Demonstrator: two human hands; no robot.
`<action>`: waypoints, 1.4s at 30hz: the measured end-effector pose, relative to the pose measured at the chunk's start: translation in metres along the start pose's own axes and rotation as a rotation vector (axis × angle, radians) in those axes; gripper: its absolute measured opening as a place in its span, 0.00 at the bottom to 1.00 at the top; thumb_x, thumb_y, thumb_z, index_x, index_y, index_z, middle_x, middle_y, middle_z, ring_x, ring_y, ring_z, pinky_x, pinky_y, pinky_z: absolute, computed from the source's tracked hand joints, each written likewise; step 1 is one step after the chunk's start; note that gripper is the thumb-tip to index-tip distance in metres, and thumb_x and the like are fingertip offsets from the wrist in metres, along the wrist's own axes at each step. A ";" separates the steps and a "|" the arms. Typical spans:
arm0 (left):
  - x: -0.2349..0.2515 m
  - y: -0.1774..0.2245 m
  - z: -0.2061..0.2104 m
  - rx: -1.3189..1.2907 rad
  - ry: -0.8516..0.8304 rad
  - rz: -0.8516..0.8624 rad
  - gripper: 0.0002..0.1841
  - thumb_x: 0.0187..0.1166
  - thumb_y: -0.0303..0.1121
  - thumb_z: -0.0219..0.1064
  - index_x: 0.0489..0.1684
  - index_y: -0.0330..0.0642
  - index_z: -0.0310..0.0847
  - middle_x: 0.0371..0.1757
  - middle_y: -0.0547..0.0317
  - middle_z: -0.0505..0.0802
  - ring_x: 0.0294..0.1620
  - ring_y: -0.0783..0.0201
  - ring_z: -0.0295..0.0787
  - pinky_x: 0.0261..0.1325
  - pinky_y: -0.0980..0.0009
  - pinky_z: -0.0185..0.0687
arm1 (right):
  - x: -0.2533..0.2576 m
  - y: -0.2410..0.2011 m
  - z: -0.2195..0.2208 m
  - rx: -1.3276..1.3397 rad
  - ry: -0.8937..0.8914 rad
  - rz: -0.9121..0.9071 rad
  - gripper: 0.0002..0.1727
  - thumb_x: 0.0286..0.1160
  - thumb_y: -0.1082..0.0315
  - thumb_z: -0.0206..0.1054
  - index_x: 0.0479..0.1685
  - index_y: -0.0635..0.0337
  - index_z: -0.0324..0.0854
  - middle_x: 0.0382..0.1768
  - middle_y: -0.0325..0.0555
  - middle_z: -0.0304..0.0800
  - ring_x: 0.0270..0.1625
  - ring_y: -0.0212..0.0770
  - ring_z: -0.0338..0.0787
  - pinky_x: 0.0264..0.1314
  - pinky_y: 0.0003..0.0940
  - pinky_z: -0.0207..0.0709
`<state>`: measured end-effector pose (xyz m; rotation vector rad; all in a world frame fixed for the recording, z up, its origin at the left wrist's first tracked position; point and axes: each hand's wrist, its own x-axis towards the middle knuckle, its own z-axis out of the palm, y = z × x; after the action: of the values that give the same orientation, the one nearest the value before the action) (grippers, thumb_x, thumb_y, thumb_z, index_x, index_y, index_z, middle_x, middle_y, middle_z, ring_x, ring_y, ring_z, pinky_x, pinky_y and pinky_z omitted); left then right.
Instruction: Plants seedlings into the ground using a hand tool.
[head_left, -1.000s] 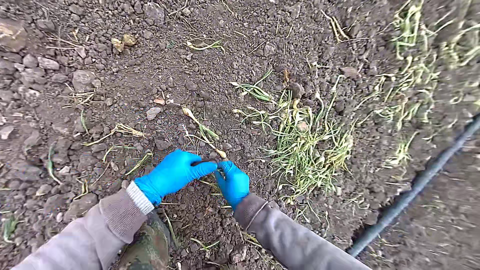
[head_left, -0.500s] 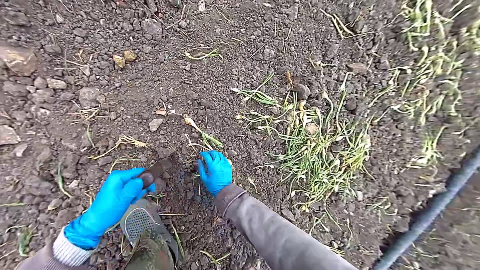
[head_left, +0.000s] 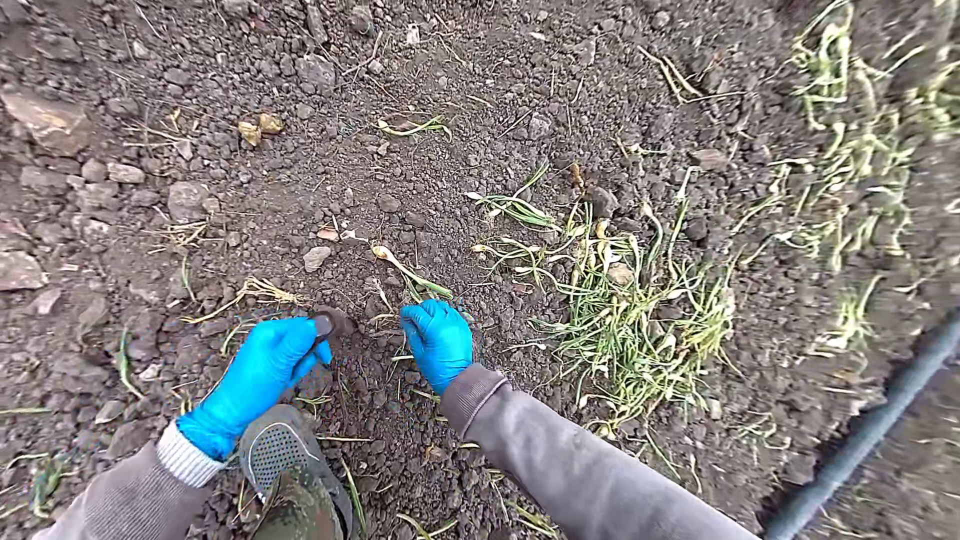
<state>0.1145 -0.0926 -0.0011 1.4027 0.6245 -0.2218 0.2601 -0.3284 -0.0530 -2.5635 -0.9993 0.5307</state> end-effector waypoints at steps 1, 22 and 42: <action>-0.006 0.012 -0.008 -0.021 0.018 0.012 0.34 0.76 0.74 0.53 0.22 0.54 0.87 0.13 0.70 0.81 0.10 0.77 0.69 0.13 0.82 0.63 | 0.003 -0.007 0.006 0.021 -0.018 0.003 0.09 0.78 0.64 0.70 0.48 0.50 0.95 0.42 0.49 0.93 0.49 0.52 0.92 0.54 0.53 0.85; -0.051 -0.005 -0.058 -0.357 0.122 0.126 0.39 0.69 0.81 0.48 0.30 0.56 0.89 0.17 0.67 0.85 0.12 0.76 0.75 0.16 0.81 0.71 | 0.010 -0.030 0.044 -0.086 -0.068 0.283 0.24 0.77 0.52 0.68 0.65 0.59 0.85 0.61 0.59 0.88 0.64 0.60 0.89 0.60 0.55 0.84; 0.038 0.025 -0.040 0.027 0.169 0.044 0.32 0.88 0.61 0.47 0.21 0.48 0.85 0.09 0.70 0.76 0.07 0.75 0.63 0.10 0.79 0.58 | 0.093 -0.073 0.031 -0.047 -0.134 -0.076 0.10 0.78 0.66 0.68 0.47 0.55 0.94 0.46 0.51 0.94 0.55 0.53 0.93 0.56 0.54 0.85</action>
<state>0.1476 -0.0412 -0.0014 1.4700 0.7311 -0.0768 0.2674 -0.2076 -0.0685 -2.5468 -1.1622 0.6725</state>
